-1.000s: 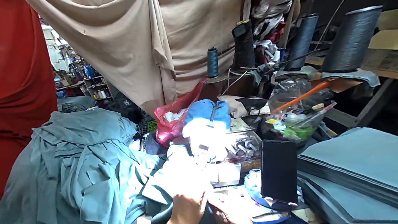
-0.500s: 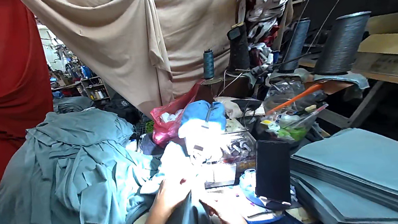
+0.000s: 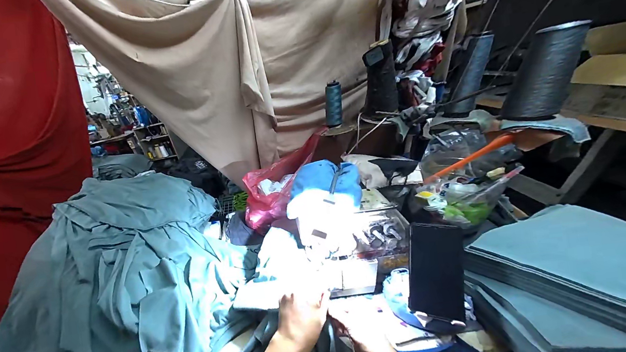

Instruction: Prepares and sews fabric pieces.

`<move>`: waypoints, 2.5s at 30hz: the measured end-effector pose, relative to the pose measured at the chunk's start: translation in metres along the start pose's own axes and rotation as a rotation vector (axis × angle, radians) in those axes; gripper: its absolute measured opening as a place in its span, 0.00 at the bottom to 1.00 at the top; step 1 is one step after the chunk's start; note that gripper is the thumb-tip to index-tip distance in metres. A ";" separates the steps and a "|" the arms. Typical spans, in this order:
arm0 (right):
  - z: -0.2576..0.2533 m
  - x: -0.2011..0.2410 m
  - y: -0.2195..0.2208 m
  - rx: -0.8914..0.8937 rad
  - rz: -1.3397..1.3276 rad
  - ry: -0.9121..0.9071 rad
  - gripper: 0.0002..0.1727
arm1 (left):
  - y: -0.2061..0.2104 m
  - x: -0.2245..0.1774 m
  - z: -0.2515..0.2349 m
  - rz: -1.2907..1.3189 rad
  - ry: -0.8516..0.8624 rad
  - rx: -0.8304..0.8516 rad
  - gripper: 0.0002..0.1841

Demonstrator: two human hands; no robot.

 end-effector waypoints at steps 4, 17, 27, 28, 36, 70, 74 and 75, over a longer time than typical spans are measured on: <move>-0.014 0.016 -0.001 -0.043 0.013 0.028 0.12 | 0.010 0.013 -0.034 0.018 -0.250 0.332 0.24; 0.056 -0.027 -0.037 -0.076 0.104 -0.057 0.06 | -0.035 0.049 0.093 -0.001 0.045 -0.273 0.13; 0.072 -0.021 -0.006 0.101 -0.119 -0.015 0.02 | -0.028 0.001 0.102 0.257 0.264 -0.544 0.04; 0.072 -0.020 -0.005 0.099 -0.118 -0.009 0.02 | -0.026 -0.001 0.099 0.240 0.282 -0.538 0.04; 0.070 -0.023 -0.006 0.074 -0.097 0.008 0.03 | -0.019 -0.020 0.103 0.111 0.534 -0.370 0.08; 0.061 -0.020 -0.009 -0.106 0.127 -0.135 0.02 | 0.017 0.006 0.022 -0.330 0.070 0.253 0.39; 0.034 0.000 -0.011 -0.153 0.174 -0.159 0.04 | 0.002 0.001 0.019 -0.316 0.189 0.092 0.31; 0.027 0.009 -0.011 -0.163 0.195 -0.169 0.06 | 0.001 0.001 0.018 -0.305 0.223 0.075 0.30</move>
Point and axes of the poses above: each hand's wrist, its own z-axis away from the middle knuckle, its own y-axis out of the palm, x = y × z, the point moved 10 cm from there along -z, towards the middle knuckle, and after that the axes turned 11 degrees about y, right-handed, at the moved point
